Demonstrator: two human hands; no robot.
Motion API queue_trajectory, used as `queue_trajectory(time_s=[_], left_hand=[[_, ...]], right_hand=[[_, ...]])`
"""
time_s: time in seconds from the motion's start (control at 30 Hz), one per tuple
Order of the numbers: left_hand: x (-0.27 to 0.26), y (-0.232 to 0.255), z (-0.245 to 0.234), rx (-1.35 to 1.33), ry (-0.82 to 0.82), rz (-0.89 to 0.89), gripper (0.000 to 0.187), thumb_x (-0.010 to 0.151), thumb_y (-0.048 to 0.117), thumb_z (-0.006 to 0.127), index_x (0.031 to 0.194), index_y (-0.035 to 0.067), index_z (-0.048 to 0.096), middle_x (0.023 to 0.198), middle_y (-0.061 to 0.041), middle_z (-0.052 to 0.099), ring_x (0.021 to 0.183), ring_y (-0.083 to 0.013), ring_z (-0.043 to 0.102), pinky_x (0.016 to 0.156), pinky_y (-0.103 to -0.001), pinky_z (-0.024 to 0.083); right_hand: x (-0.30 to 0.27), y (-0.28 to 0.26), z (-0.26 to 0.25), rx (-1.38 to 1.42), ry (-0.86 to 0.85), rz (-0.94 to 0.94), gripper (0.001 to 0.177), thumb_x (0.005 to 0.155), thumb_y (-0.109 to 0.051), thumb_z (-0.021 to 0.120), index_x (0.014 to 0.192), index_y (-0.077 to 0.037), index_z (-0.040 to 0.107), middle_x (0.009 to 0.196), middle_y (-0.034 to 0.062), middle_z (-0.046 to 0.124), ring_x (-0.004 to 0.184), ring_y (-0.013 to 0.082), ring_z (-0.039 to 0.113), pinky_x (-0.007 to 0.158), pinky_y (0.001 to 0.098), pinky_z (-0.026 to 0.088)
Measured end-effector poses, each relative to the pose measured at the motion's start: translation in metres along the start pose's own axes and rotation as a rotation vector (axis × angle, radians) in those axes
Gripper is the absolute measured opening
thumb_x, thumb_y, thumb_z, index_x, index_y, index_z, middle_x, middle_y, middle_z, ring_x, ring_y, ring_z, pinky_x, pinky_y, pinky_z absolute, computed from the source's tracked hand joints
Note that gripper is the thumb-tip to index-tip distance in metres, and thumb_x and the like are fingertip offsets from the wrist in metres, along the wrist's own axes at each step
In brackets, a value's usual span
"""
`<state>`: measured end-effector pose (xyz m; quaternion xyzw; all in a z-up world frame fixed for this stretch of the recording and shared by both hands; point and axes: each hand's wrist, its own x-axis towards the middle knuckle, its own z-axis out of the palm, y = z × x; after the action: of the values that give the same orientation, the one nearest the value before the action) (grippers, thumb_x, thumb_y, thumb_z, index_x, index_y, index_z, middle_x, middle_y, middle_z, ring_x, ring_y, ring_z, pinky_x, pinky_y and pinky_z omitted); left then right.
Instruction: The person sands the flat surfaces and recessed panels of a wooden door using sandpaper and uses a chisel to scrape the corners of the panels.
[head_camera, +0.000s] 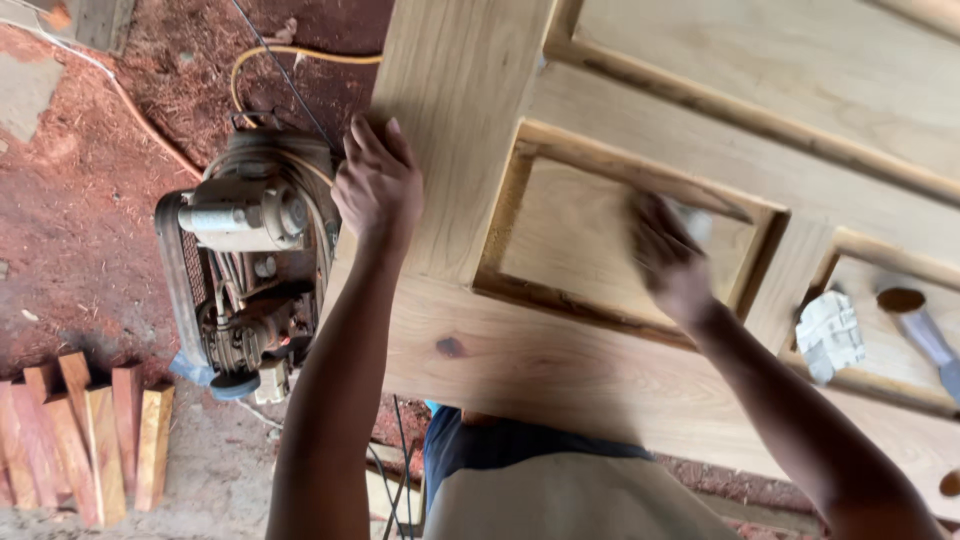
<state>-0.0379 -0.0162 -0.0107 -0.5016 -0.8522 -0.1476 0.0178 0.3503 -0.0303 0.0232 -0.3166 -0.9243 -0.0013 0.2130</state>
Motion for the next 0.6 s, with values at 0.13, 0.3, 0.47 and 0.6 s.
queue_trajectory(time_s=[0.13, 0.3, 0.47, 0.6], left_hand=[[-0.004, -0.009, 0.006, -0.011, 0.035, 0.016, 0.048, 0.109, 0.046, 0.036, 0.124, 0.006, 0.056, 0.091, -0.009, 0.069, 0.063, -0.0385, 0.074, 0.054, -0.053, 0.061], [-0.004, -0.006, 0.001, -0.016, 0.038, 0.02, 0.043, 0.108, 0.043, 0.038, 0.123, 0.007, 0.057, 0.09, -0.007, 0.068, 0.062, -0.0375, 0.074, 0.054, -0.051, 0.061], [-0.004, -0.005, 0.006, -0.013, 0.043, 0.014, 0.043, 0.108, 0.042, 0.037, 0.121, 0.006, 0.057, 0.091, -0.007, 0.068, 0.063, -0.0388, 0.074, 0.053, -0.052, 0.061], [-0.004, -0.015, 0.006, -0.067, 0.004, 0.044, 0.045, 0.109, 0.045, 0.037, 0.124, 0.007, 0.057, 0.092, -0.009, 0.07, 0.064, -0.0421, 0.074, 0.054, -0.056, 0.061]], right_hand=[[0.093, -0.038, 0.072, 0.143, 0.181, -0.016, 0.03, 0.096, 0.009, 0.061, 0.121, 0.001, 0.075, 0.124, 0.0176, 0.075, 0.124, 0.0381, 0.066, 0.105, 0.0412, 0.053], [0.014, 0.01, -0.007, 0.156, -0.006, 0.009, 0.036, 0.09, 0.013, 0.063, 0.124, 0.006, 0.074, 0.125, 0.022, 0.074, 0.127, 0.0416, 0.065, 0.106, 0.0462, 0.053], [0.075, -0.024, 0.056, 0.089, 0.126, -0.072, 0.022, 0.097, 0.006, 0.063, 0.114, 0.005, 0.076, 0.115, 0.0218, 0.076, 0.116, 0.0405, 0.07, 0.1, 0.0434, 0.057], [0.099, -0.024, 0.054, 0.191, 0.111, -0.069, 0.027, 0.092, 0.008, 0.056, 0.111, 0.006, 0.076, 0.117, 0.0216, 0.076, 0.12, 0.0406, 0.068, 0.099, 0.0451, 0.057]])
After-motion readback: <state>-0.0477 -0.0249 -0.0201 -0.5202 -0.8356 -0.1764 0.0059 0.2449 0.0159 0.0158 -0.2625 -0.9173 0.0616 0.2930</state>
